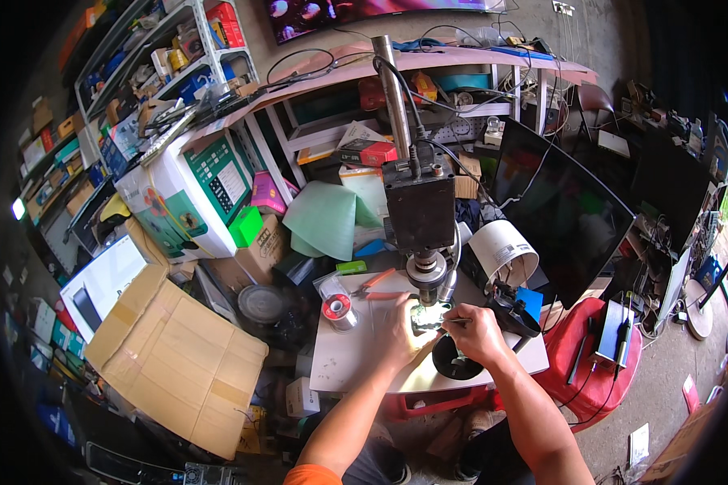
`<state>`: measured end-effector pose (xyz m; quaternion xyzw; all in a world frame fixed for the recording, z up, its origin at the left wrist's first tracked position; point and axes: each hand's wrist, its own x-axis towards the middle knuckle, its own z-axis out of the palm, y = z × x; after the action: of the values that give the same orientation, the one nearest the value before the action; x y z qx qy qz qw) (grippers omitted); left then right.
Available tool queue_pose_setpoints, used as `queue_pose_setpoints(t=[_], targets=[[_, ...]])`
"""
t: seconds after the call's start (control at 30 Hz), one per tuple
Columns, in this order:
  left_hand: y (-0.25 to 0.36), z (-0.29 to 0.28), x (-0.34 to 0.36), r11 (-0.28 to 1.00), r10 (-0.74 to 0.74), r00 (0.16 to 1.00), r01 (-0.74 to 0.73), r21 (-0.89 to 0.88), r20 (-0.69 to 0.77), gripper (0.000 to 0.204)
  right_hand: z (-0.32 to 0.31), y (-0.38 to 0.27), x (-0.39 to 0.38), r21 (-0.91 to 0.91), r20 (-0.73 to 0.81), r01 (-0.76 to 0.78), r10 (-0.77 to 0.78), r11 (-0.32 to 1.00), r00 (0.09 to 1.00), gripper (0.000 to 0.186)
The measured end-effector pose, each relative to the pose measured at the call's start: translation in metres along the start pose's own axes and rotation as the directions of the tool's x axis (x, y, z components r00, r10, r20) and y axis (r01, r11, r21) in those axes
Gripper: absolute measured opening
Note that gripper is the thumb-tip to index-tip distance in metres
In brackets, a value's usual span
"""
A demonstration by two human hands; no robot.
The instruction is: The person is soldering a circuit board using a soldering iron and solder wire. They are seated on the floor in a cluttered workspace, manipulating the board and tools with both hands.
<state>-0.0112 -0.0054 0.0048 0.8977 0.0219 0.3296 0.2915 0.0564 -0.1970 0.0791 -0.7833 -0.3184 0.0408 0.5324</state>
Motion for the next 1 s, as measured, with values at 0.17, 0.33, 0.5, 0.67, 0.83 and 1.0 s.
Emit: queue_pose_setpoints(t=[0.17,0.33,0.5,0.67,0.83,1.0], targets=[[0.000,0.000,0.000,1.000,0.020,1.000,-0.020,-0.007,-0.010,0.093,0.000,0.001,0.000,-0.005,-0.005,0.016,-0.016,1.000,1.000,0.014],[-0.003,0.003,-0.001,0.999,0.027,0.999,-0.027,-0.017,-0.023,0.094,0.000,0.001,0.001,-0.004,0.002,0.012,-0.012,1.000,1.000,0.015],[-0.002,0.003,0.000,0.998,0.052,0.998,-0.053,-0.015,-0.032,0.093,0.002,0.007,0.001,-0.003,0.000,0.006,-0.006,1.000,1.000,0.016],[-0.001,0.002,0.000,0.999,0.030,0.999,-0.030,-0.036,-0.014,0.093,0.003,0.010,0.001,-0.008,0.006,-0.003,0.003,1.000,1.000,0.016],[0.000,0.000,0.001,0.999,0.025,1.000,-0.025,-0.028,-0.009,0.093,0.002,0.005,0.001,0.019,-0.003,-0.004,0.004,1.000,1.000,0.016],[-0.002,0.002,0.000,0.998,0.034,0.999,-0.035,-0.043,-0.012,0.093,0.002,0.007,0.001,0.019,-0.002,-0.012,0.012,1.000,1.000,0.016]])
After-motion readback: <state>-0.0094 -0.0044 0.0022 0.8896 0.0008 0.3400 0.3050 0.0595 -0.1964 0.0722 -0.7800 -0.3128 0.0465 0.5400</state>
